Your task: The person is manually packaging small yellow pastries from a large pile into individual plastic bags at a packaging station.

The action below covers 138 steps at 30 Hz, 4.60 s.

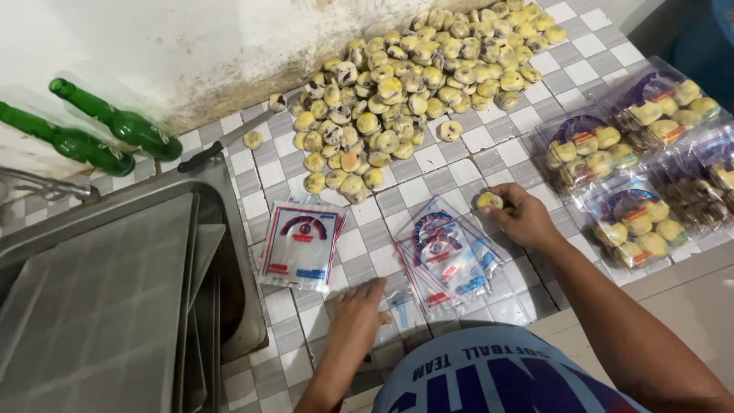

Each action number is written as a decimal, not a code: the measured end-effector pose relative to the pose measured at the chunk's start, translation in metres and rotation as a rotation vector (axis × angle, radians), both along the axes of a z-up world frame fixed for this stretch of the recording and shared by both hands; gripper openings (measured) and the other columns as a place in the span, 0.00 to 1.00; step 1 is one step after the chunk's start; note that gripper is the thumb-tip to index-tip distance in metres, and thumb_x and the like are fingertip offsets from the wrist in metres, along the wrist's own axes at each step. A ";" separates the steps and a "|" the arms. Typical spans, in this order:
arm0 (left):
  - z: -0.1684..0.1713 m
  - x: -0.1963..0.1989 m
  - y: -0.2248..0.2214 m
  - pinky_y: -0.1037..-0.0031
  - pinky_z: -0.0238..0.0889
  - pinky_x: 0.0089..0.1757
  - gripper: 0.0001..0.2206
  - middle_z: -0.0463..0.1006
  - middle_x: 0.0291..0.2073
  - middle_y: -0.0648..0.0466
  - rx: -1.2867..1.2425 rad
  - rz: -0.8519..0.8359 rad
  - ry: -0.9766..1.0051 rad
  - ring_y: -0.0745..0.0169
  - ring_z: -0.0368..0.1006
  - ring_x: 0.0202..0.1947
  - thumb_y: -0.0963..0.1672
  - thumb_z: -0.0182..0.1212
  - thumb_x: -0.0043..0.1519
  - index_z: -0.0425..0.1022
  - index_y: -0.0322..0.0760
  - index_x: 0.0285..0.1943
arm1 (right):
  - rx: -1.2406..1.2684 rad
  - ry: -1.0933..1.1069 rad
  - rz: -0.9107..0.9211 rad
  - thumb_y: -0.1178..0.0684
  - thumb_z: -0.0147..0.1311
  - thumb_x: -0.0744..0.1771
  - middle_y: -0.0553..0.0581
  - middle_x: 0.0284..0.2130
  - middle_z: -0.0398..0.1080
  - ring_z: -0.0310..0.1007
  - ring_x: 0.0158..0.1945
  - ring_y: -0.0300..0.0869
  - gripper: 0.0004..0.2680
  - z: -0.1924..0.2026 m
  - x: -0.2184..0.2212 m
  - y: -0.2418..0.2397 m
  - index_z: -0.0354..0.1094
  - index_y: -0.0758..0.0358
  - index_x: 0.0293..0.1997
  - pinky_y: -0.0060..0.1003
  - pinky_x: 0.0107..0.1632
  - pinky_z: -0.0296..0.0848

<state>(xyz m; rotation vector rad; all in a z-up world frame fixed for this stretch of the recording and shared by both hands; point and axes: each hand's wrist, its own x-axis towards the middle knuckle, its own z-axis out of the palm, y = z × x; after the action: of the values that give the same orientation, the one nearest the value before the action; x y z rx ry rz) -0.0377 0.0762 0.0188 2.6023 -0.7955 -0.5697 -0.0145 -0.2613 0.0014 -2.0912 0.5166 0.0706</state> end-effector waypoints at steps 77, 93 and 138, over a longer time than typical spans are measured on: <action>-0.006 0.025 -0.055 0.75 0.66 0.41 0.12 0.80 0.37 0.56 -0.858 0.772 0.591 0.63 0.74 0.38 0.46 0.48 0.60 0.76 0.42 0.44 | 0.167 -0.184 0.639 0.63 0.54 0.61 0.55 0.33 0.74 0.78 0.36 0.41 0.07 0.048 0.007 0.098 0.65 0.61 0.37 0.27 0.36 0.82; -0.048 0.034 -0.046 0.76 0.68 0.42 0.15 0.79 0.42 0.44 -1.265 0.715 0.901 0.58 0.75 0.43 0.46 0.48 0.61 0.74 0.28 0.46 | -0.949 -0.349 0.881 0.57 0.51 0.62 0.61 0.46 0.61 0.61 0.45 0.56 0.13 -0.007 0.151 0.176 0.65 0.58 0.51 0.50 0.40 0.71; 0.010 0.052 -0.056 0.69 0.72 0.34 0.15 0.77 0.42 0.46 -1.927 0.557 0.887 0.51 0.76 0.40 0.51 0.40 0.63 0.67 0.39 0.41 | 0.600 -0.166 0.641 0.60 0.61 0.59 0.54 0.23 0.74 0.70 0.29 0.37 0.06 0.066 -0.011 0.102 0.67 0.66 0.32 0.30 0.32 0.68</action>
<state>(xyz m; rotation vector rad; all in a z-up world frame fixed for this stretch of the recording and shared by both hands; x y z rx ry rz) 0.0145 0.0205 0.0284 0.5516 -0.0273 -0.3314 -0.0254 -0.1593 0.0679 -1.5722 -0.2708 0.3712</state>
